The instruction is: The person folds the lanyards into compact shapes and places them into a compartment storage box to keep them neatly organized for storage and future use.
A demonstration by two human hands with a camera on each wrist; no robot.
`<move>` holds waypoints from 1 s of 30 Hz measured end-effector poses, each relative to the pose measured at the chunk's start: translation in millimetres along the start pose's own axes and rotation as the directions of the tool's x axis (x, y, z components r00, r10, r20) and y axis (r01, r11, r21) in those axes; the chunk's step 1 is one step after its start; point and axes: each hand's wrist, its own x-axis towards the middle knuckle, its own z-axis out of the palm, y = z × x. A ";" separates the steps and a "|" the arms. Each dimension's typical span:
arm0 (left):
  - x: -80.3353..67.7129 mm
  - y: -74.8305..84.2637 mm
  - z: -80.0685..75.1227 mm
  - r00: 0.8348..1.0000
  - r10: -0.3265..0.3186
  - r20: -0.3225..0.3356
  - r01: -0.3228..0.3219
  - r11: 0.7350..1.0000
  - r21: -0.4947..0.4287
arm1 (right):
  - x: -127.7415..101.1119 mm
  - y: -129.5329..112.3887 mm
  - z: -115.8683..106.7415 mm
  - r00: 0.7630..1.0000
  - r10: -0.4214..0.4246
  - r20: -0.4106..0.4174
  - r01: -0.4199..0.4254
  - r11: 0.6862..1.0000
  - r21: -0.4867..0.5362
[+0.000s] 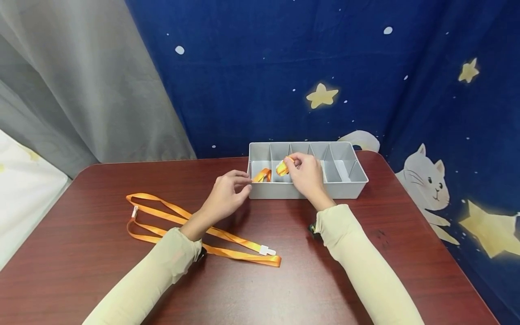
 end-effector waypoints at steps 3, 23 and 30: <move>0.6 0.1 0.1 1.000 -0.001 -0.004 0.001 1.000 -0.010 | -0.3 1.1 2.7 1.000 -0.003 0.002 0.003 1.000 -0.022; 2.6 -3.5 1.3 1.000 0.000 -0.029 -0.002 0.997 -0.072 | -1.1 5.1 6.0 0.994 -0.007 0.107 0.016 0.996 -0.084; 2.3 -4.1 1.0 1.000 -0.002 -0.028 0.000 0.997 -0.076 | -2.6 5.1 5.9 0.994 -0.020 0.108 0.031 0.994 -0.106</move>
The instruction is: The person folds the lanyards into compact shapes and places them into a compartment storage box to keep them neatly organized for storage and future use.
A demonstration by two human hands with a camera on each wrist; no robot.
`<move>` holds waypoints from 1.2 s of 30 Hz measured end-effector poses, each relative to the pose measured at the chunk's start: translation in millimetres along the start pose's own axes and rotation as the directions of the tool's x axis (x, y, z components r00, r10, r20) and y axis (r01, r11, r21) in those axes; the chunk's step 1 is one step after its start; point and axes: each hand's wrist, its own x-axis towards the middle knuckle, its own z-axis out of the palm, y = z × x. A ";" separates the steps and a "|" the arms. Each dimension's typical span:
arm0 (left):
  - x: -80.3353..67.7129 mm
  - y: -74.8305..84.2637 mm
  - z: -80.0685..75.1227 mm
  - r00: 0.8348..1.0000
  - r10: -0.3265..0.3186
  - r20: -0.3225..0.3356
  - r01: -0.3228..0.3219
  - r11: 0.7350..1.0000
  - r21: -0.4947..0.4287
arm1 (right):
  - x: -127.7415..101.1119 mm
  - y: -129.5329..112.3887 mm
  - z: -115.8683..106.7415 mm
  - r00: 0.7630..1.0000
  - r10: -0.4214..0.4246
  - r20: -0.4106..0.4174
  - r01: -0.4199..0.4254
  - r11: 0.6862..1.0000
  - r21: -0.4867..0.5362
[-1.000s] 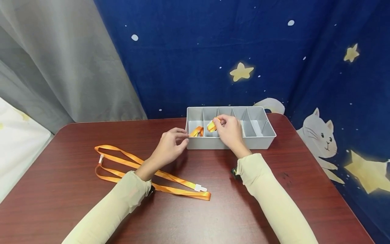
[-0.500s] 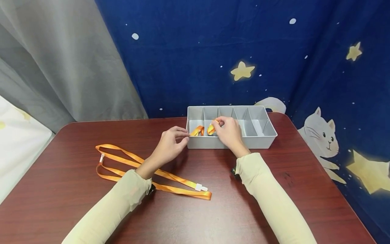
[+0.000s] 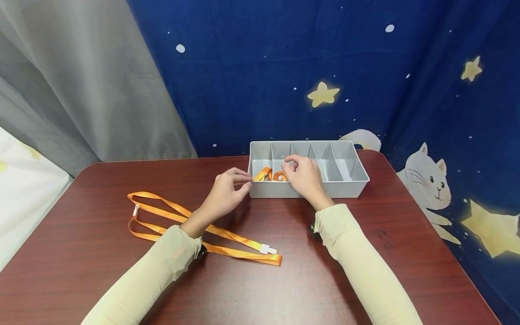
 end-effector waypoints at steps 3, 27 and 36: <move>0.1 -0.8 0.1 1.000 0.007 -0.005 -0.007 1.000 -0.004 | -0.4 0.3 0.0 1.000 -0.011 0.002 0.011 1.000 0.000; 2.6 -17.1 -27.2 0.992 0.071 0.106 -0.064 0.995 -0.072 | -10.2 -0.1 3.3 0.994 -0.006 -0.105 0.006 1.000 0.002; -4.9 -41.2 -68.4 0.988 0.066 0.138 -0.072 0.997 0.038 | -15.3 -24.1 4.1 0.981 -0.094 -0.170 0.111 0.990 0.092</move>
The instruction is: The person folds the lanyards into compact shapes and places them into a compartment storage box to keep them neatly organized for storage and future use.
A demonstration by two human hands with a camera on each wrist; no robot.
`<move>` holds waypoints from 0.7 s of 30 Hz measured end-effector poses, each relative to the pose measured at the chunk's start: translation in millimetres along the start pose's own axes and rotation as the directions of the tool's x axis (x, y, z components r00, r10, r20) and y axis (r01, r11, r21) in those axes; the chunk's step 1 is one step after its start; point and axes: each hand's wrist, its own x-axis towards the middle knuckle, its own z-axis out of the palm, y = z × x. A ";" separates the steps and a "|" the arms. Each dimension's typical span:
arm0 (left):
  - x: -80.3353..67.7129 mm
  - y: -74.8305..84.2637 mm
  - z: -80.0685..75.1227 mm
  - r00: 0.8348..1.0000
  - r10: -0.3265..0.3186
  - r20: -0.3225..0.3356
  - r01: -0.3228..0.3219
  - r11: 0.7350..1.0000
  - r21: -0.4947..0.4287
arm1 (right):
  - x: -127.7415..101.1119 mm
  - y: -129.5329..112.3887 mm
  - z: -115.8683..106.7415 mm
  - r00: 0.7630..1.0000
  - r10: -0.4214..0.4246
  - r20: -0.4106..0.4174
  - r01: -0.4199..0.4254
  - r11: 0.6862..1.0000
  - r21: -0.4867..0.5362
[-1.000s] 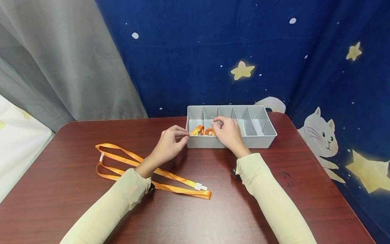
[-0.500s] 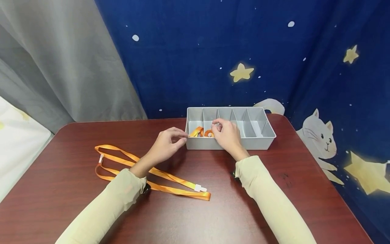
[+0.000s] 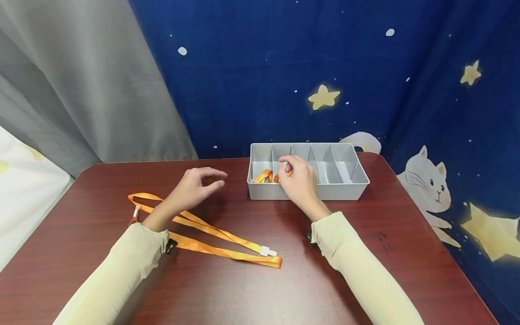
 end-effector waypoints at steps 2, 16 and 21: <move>-3.7 -3.6 -5.3 1.000 -0.016 0.022 0.016 1.000 -0.006 | -0.9 -8.0 0.5 0.999 -0.036 0.003 0.036 0.999 0.019; -22.4 -23.6 -13.0 0.992 -0.006 0.128 0.000 0.999 0.049 | -17.9 -43.6 6.4 0.971 -0.227 0.080 0.216 0.968 0.128; -27.6 -31.1 -15.2 0.982 -0.014 0.188 -0.001 0.997 0.081 | -27.6 -49.4 10.6 0.956 -0.266 0.122 0.251 0.960 0.126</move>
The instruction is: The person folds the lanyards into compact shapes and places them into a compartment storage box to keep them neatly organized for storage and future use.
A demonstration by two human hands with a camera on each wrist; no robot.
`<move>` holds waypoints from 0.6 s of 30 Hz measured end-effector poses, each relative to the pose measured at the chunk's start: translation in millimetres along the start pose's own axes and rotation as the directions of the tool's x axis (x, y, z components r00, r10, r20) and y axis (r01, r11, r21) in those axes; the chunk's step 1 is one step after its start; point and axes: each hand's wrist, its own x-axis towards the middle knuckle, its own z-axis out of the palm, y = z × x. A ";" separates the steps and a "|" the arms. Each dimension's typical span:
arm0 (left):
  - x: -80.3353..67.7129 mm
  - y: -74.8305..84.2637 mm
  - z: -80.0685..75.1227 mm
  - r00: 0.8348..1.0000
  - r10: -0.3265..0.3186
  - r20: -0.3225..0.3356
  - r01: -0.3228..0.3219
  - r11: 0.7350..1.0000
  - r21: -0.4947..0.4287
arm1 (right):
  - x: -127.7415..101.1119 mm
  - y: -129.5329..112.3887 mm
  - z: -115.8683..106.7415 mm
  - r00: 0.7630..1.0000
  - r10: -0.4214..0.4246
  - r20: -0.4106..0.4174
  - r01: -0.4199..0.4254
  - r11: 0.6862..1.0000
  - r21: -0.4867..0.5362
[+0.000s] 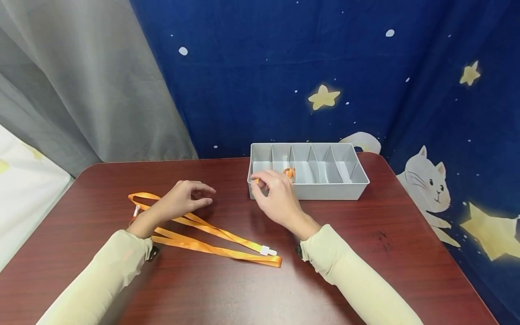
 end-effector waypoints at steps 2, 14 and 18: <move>-2.2 -2.4 -1.2 1.000 -0.014 0.021 0.015 1.000 -0.006 | -3.0 -2.0 2.5 1.000 -0.009 0.022 0.009 1.000 0.006; -14.7 -17.4 -5.8 0.974 -0.059 0.218 0.069 0.997 -0.039 | -17.3 -13.4 16.8 0.957 0.002 0.291 0.004 1.000 -0.021; -16.4 -21.1 -6.9 0.965 -0.056 0.255 0.063 0.998 -0.020 | -19.1 -16.8 20.1 0.924 0.013 0.383 -0.003 1.000 -0.027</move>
